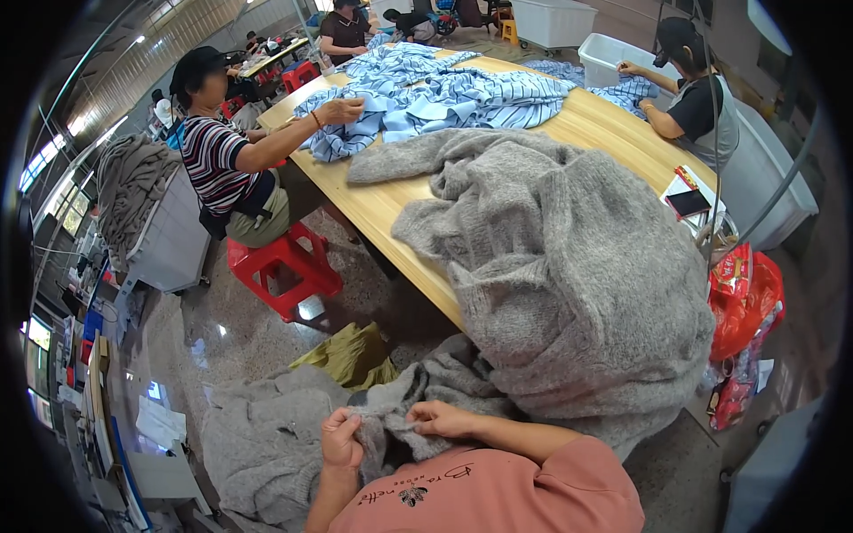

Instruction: Inspecting and cleaning a fuzzy grey garment in a sewing factory environment.

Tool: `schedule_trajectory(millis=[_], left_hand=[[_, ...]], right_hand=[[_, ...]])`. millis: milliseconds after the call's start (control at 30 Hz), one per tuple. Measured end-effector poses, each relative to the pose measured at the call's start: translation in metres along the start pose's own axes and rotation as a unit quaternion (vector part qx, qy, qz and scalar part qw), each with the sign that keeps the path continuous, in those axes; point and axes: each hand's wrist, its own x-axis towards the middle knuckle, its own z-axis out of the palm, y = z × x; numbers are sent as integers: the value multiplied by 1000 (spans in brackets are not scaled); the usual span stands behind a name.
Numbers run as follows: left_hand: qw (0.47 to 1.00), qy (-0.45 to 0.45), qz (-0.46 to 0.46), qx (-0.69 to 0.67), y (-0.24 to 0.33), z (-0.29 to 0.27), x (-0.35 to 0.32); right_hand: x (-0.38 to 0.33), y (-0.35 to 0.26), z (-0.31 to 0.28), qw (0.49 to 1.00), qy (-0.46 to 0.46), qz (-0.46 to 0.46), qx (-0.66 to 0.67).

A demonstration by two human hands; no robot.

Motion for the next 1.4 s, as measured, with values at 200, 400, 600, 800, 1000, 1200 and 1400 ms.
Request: schedule_trajectory(millis=[200,400,600,800,1000,1200,1400], left_hand=[[997,-50,-10,-55,9,-1,-7],[998,-19,18,-64,20,-7,-6],[1000,-6,8,-27,13,-7,-3],[995,-80,-52,35,-5,11,-1],[990,-96,-105,6,-10,23,-4],[992,-86,-95,5,-15,18,-2],[994,-73,-70,49,-23,9,-3]], right_hand=[[11,-27,20,998,-38,-17,-50],[9,-20,19,992,120,19,-32],[-7,-57,24,887,278,-266,-255],[-11,-92,32,701,7,-494,-514],[-14,-84,30,656,136,-520,-531],[-10,-79,23,695,141,-468,-527],[-4,-67,25,722,141,-463,-494]])
